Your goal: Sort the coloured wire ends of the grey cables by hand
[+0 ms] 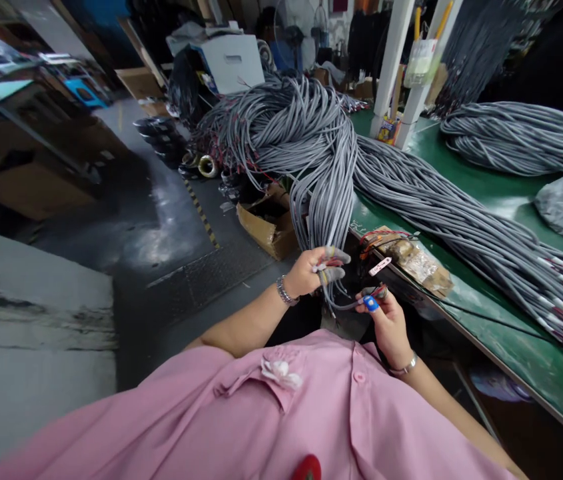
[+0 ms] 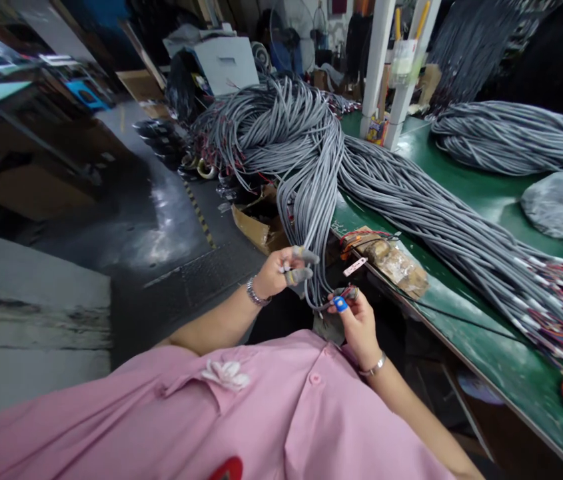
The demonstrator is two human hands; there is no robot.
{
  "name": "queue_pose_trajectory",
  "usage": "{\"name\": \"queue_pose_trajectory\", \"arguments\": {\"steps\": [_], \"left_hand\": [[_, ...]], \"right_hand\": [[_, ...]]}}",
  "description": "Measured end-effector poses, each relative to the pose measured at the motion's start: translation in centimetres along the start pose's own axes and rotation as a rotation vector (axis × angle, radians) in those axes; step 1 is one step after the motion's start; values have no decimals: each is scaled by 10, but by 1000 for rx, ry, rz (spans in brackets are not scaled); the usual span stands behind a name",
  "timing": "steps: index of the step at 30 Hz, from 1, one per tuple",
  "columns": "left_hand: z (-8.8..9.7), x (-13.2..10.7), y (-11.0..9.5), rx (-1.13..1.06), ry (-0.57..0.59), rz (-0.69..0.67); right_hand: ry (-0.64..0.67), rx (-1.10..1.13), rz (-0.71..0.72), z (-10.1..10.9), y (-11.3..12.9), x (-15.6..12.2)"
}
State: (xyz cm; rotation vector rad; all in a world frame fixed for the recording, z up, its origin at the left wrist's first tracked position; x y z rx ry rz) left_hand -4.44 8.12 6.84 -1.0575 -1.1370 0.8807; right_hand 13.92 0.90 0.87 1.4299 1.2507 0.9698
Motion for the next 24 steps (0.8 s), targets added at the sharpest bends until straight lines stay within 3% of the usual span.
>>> {"name": "queue_pose_trajectory", "arguments": {"steps": [3,6,12,15,19,24], "left_hand": [[-35,-4,11,154,200,28],[-52,-12,17,355,285,-130],[-48,-16,30,459,322,-213],[-45,-16,38,523,277,-215],[-42,-18,47,659,213,-216],[-43,-17,48,700,258,-229]], "right_hand": [[-30,42,-36,5,-8,4],[-53,54,-67,10,-18,8],[-91,103,-94,8,-34,19],[-83,107,-128,3,-37,22],[-24,148,-182,1,-36,24],[-42,134,-184,8,-30,29]]}}
Point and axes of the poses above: each hand's wrist, its own x-axis towards the middle knuckle, its own z-axis out of the back of the hand, y = z × x, the point moved 6 cm from there along x, towards the middle knuckle, and after that the axes turned 9 degrees about -y, right-handed, at the moved point
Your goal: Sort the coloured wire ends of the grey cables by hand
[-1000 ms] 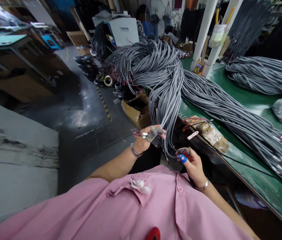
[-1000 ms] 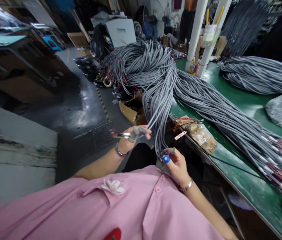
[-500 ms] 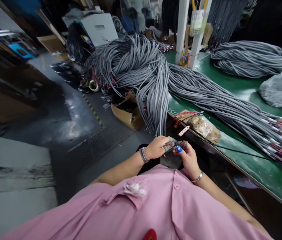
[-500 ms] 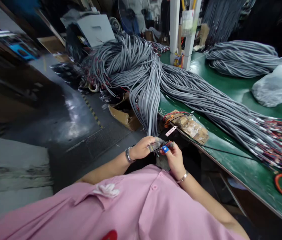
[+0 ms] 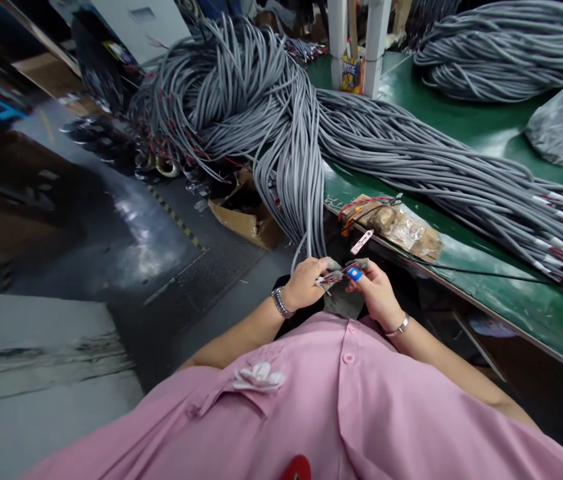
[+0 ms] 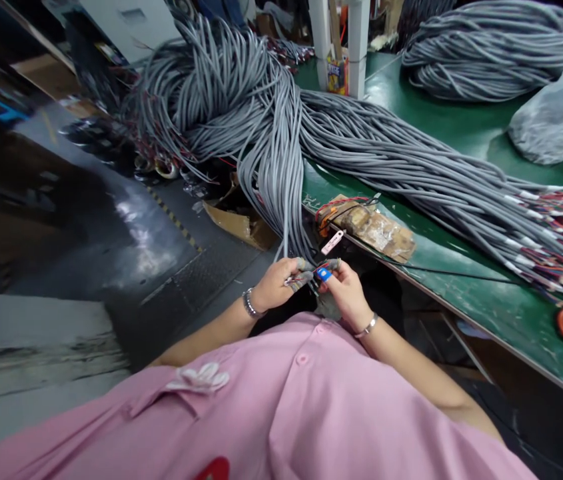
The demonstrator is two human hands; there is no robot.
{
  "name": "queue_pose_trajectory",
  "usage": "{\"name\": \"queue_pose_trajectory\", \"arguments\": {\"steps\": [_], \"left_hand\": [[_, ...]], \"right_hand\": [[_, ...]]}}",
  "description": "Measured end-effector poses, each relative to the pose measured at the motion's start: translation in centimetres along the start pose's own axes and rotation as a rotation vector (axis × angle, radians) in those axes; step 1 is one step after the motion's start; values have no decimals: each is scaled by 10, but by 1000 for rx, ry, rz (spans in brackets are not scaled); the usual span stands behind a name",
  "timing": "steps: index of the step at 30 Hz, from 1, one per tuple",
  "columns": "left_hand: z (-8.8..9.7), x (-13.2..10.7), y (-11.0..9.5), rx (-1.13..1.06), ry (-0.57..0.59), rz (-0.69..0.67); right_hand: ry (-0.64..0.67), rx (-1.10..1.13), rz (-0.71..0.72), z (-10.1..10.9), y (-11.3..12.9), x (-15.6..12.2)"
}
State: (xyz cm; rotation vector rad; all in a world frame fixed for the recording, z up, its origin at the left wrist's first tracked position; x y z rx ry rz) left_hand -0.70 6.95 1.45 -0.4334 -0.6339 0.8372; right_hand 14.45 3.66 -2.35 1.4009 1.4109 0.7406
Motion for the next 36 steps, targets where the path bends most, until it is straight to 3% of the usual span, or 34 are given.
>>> {"name": "queue_pose_trajectory", "arguments": {"steps": [4,7,13,18,25,32,36], "left_hand": [[-1,6,-6,-47,100,-30],[0,10,-9,-122,103,43],[1,5,-5,-539,-85,372],[2,0,5,-680,-209,495],[3,1,-2,-568,-154,414],[1,10,-6,-313,116,253],[-1,7,-2,-346,57,292]], "right_hand": [[-35,-51,30,0,3,7],[-26,-58,41,-6,8,11],[-8,62,-98,-14,7,6],[-8,53,-90,-13,4,3],[52,35,-23,-21,9,9],[38,-12,26,-17,5,13],[28,-53,54,-14,8,12]]}}
Point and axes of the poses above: each hand's wrist, its own x-axis towards the middle knuckle, its own z-axis out of the back of the hand, y = z × x, the point moved 6 cm from there along x, towards the middle knuckle, and after that the axes turned 9 degrees about -y, right-handed, at the moved point
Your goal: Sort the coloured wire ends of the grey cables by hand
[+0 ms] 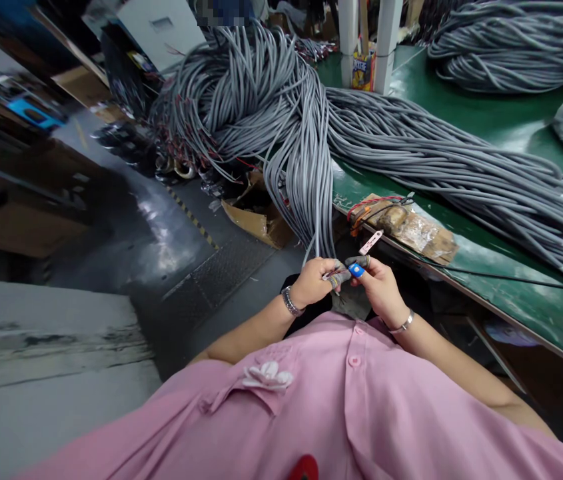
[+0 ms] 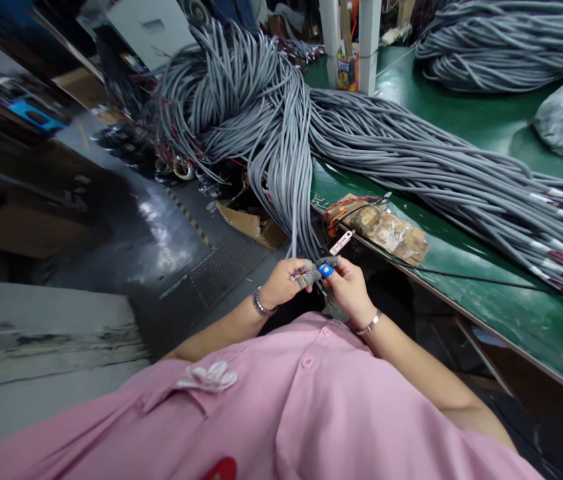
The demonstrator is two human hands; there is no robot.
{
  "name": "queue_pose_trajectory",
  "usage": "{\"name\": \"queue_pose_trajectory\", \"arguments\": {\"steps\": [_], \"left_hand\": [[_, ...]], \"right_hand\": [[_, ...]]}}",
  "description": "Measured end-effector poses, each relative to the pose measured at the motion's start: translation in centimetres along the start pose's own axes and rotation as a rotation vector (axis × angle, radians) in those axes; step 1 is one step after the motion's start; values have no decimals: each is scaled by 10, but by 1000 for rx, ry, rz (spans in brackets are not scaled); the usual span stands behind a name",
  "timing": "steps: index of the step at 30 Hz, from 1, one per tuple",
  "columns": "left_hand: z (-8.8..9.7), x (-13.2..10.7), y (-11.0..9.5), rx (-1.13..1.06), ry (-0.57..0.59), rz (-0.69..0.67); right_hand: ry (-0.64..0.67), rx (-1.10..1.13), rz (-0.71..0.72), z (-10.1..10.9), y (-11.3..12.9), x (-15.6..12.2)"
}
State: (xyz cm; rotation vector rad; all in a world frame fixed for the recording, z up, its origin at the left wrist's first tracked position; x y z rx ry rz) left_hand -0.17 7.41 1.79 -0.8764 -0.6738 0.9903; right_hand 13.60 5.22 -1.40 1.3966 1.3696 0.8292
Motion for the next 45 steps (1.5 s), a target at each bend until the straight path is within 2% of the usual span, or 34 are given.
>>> {"name": "queue_pose_trajectory", "arguments": {"steps": [6,12,19,31,35,40,45], "left_hand": [[-1,-7,6,-246,-197,96],[1,-6,9,-354,-227,157],[2,-5,17,-462,-321,202],[3,-6,11,-386,-298,181],[5,-5,8,-398,-292,174],[4,-4,0,-411,-245,178],[-3,2,-8,-420,-191,178]], "right_hand": [[-51,142,-118,-3,-5,-3],[-70,202,-165,-5,-11,-5],[-62,170,-184,-7,-10,-11],[68,184,-167,-7,-3,-4],[54,267,-200,-4,-8,-3],[-50,407,-261,14,-15,12],[5,410,-301,17,-16,35]]}}
Point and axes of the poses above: each hand's wrist, its own x-axis towards the middle knuckle, its own z-axis out of the back of the hand, y = z × x, the point moved 6 cm from there along x, towards the middle knuckle, and after that the axes turned 9 degrees about -y, right-handed, at the moved point
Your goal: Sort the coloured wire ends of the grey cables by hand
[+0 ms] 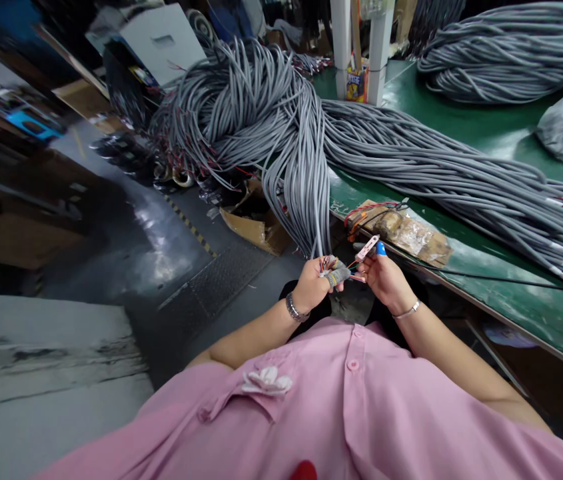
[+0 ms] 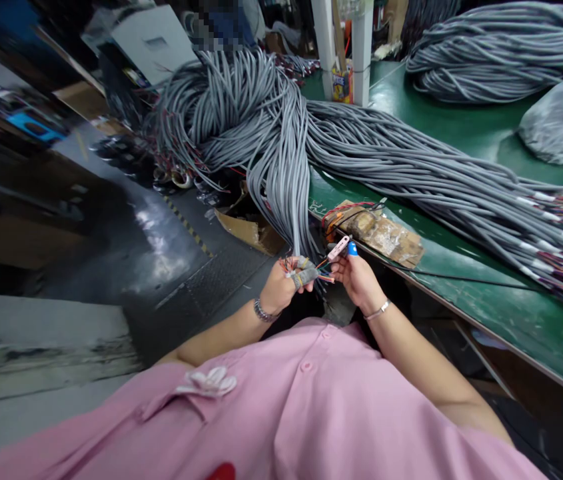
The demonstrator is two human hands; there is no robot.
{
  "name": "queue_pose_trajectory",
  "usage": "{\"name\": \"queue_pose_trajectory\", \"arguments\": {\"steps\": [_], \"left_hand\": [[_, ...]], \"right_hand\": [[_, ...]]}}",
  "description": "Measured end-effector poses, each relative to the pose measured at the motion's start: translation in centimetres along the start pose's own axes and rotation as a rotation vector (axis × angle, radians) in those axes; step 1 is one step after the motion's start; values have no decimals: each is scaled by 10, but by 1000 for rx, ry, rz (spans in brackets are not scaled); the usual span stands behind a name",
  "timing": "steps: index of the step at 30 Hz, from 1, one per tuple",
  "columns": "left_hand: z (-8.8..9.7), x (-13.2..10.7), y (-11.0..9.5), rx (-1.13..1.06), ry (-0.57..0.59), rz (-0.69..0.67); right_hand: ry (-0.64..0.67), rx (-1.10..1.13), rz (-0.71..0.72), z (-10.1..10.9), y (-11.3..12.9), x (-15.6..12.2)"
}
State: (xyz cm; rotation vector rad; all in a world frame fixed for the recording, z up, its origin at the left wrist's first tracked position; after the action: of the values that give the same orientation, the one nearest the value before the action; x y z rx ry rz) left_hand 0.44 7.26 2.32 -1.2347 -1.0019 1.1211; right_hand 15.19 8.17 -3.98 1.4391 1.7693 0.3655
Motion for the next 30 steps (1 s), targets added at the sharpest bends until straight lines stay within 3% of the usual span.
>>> {"name": "queue_pose_trajectory", "arguments": {"steps": [3,7,9,16,22,30], "left_hand": [[-5,3,1,-6,9,15],[-10,6,2,-30,7,29],[-12,7,2,-25,11,27],[-15,11,4,15,9,30],[-13,9,5,60,28,32],[-12,5,2,74,56,26]], "right_hand": [[-4,-39,122,-2,6,6],[-166,-143,425,4,17,2],[-220,-156,477,5,18,0],[-40,43,78,-12,8,8],[-71,183,77,-14,8,11],[-8,114,43,-12,3,10]]}}
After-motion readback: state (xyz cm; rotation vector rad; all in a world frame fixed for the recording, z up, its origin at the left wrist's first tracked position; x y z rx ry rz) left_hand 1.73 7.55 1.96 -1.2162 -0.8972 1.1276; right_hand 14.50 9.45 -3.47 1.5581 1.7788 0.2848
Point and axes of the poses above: each hand's wrist, its own x-axis towards the middle knuckle, its own z-axis out of the back of the hand, y = z × x, the point moved 6 cm from there along x, towards the middle knuckle, and after that the axes turned 9 degrees about -y, right-handed, at the moved point
